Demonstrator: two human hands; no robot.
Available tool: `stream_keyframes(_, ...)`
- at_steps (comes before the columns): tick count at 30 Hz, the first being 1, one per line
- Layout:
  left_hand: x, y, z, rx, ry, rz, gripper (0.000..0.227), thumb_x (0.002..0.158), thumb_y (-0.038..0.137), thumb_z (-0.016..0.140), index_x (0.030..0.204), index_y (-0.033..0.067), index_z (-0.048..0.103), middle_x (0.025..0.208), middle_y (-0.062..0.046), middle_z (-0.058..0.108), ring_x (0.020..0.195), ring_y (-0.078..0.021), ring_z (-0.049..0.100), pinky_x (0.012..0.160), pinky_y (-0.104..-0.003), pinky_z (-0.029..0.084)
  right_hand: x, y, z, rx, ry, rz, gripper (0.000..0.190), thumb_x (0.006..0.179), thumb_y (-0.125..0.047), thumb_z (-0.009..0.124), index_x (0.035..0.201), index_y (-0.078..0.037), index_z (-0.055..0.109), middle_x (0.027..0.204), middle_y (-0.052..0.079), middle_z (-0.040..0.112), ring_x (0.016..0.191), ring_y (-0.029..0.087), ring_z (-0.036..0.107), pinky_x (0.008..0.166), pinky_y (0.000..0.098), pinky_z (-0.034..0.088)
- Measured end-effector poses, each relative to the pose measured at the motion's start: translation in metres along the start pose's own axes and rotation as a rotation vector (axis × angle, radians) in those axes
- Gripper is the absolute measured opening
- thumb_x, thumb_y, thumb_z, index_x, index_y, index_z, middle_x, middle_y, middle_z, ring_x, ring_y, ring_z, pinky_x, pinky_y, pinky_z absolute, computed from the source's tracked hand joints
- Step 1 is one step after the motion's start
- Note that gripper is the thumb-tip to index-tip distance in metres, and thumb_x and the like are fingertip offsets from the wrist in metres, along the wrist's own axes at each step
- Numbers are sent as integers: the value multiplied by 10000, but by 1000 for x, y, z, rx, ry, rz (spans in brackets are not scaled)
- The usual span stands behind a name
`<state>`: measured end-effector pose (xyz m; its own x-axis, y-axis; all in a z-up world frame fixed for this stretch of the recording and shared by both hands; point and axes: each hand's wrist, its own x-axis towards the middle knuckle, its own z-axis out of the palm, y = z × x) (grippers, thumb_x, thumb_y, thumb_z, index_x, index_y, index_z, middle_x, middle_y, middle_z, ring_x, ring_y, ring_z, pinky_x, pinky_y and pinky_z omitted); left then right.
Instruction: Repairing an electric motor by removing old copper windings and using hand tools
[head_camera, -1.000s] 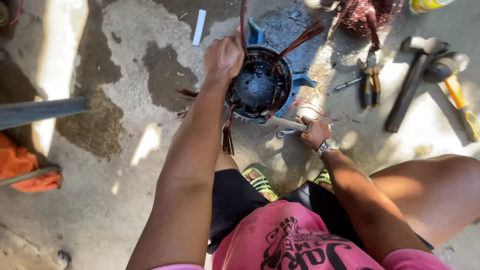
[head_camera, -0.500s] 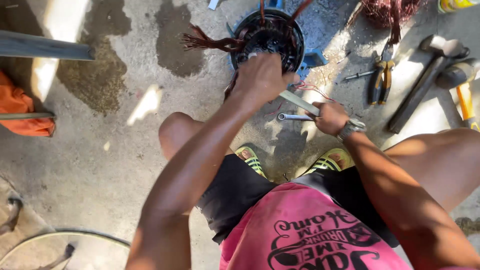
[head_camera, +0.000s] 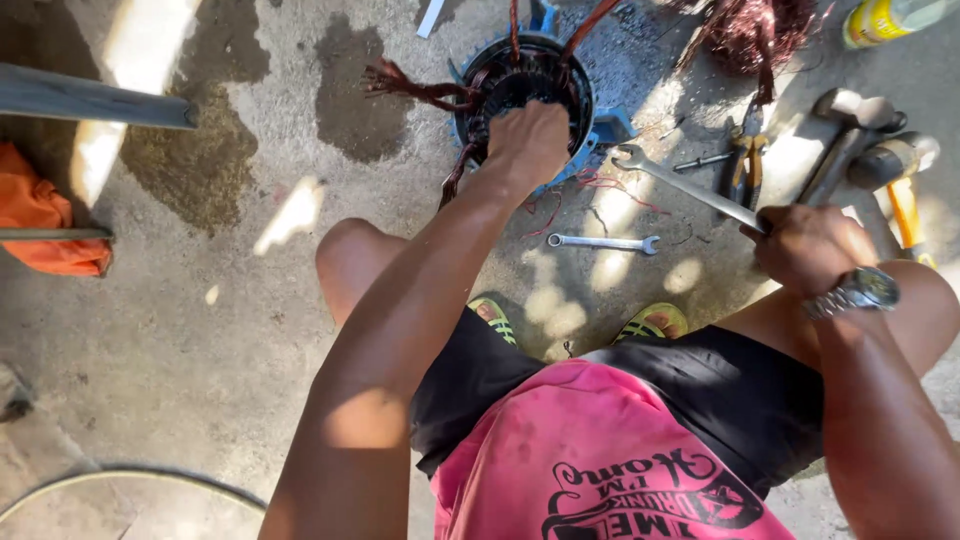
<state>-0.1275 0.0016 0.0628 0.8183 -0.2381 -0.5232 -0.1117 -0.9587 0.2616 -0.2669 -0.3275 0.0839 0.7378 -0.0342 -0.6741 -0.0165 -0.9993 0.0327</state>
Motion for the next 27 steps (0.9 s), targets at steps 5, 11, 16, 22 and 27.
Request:
stream_keyframes(5, 4, -8, 8, 85, -36, 162, 163, 806, -54, 625, 757, 16, 764, 765, -164, 757, 588, -326, 712, 602, -520, 562, 23, -27, 22, 128, -221, 168, 435, 1065, -542, 507, 1299, -256, 736, 1166, 118, 792, 952, 357, 780, 792, 487, 624)
stream_keyframes(11, 11, -67, 31, -34, 264, 63, 316, 774, -8, 634, 1059, 72, 748, 968, -143, 770, 796, -335, 726, 721, -466, 582, 30, -20, 31, 96, -247, 184, 352, 992, -398, 587, 1263, -247, 753, 1196, 92, 784, 996, 363, 764, 802, 511, 612)
stream_keyframes(16, -13, -66, 37, -372, 396, 16, 142, 1016, 200, 508, 1001, 76, 575, 832, -129, 668, 638, -392, 598, 599, -549, 421, 50, -4, 55, 93, -200, 169, 412, 979, -473, 616, 1233, -189, 772, 1145, 137, 791, 945, 407, 763, 757, 529, 606)
stream_keyframes(22, -62, -42, 8, -862, 307, -81, 488, 1002, 588, 389, 973, 122, 529, 811, 9, 494, 728, -126, 469, 680, -366, 424, 42, -13, 39, 89, -277, 187, 441, 1001, -553, 571, 1285, -262, 742, 1201, 82, 786, 1021, 347, 765, 824, 503, 619)
stream_keyframes(27, -41, -36, 7, -482, 433, 18, 304, 902, 294, 816, 810, 125, 581, 681, 26, 555, 523, -148, 502, 536, -356, 471, 52, -8, 60, 53, -267, 134, 427, 1020, -545, 574, 1274, -249, 748, 1156, 50, 805, 962, 311, 780, 776, 471, 643)
